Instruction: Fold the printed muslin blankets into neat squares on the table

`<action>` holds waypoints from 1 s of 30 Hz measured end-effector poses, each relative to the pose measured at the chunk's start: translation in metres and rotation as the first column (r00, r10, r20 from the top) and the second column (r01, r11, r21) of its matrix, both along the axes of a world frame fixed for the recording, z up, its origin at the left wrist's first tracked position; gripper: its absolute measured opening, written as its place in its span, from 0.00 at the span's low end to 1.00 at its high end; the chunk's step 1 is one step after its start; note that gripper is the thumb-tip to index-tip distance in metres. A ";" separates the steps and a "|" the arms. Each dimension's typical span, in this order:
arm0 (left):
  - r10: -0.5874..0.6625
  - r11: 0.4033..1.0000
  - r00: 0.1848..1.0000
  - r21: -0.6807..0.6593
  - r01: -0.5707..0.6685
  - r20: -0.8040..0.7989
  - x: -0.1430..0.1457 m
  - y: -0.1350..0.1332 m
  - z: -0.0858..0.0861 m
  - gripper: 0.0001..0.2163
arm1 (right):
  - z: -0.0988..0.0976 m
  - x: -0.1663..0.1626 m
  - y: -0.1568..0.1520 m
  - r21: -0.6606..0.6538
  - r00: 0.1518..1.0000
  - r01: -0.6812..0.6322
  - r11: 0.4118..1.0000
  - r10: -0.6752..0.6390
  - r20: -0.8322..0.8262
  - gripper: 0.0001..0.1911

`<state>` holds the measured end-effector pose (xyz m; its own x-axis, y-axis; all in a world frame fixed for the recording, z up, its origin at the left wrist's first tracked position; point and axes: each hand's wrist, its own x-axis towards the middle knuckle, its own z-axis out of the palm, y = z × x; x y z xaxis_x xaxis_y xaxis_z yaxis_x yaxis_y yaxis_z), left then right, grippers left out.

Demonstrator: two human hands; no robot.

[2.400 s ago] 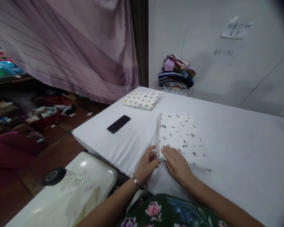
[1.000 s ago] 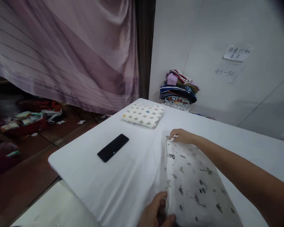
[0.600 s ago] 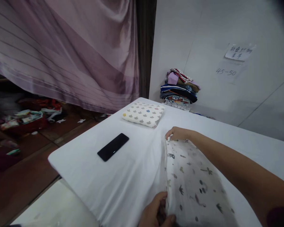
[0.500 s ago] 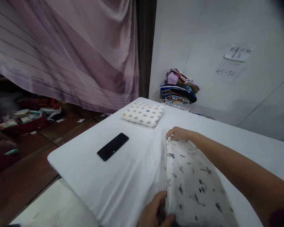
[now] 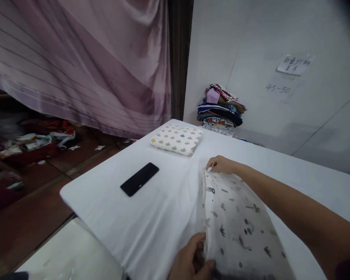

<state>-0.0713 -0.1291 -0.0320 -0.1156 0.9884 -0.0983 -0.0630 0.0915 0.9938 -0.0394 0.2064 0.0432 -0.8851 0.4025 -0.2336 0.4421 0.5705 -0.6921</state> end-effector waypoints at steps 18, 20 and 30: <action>-0.007 1.000 0.999 0.004 0.007 -0.042 -0.001 0.000 0.001 0.23 | 0.012 0.001 -0.006 -0.113 0.998 -0.064 0.992 0.066 0.014 0.14; -0.006 1.000 0.999 0.013 0.006 -0.034 -0.001 0.000 0.002 0.23 | 0.014 0.004 -0.008 -0.160 0.999 -0.042 0.986 0.041 -0.011 0.13; 0.018 1.000 0.999 0.001 -0.018 -0.034 0.001 0.000 0.002 0.22 | 0.020 0.001 -0.008 -0.090 0.996 -0.069 0.994 0.074 0.055 0.14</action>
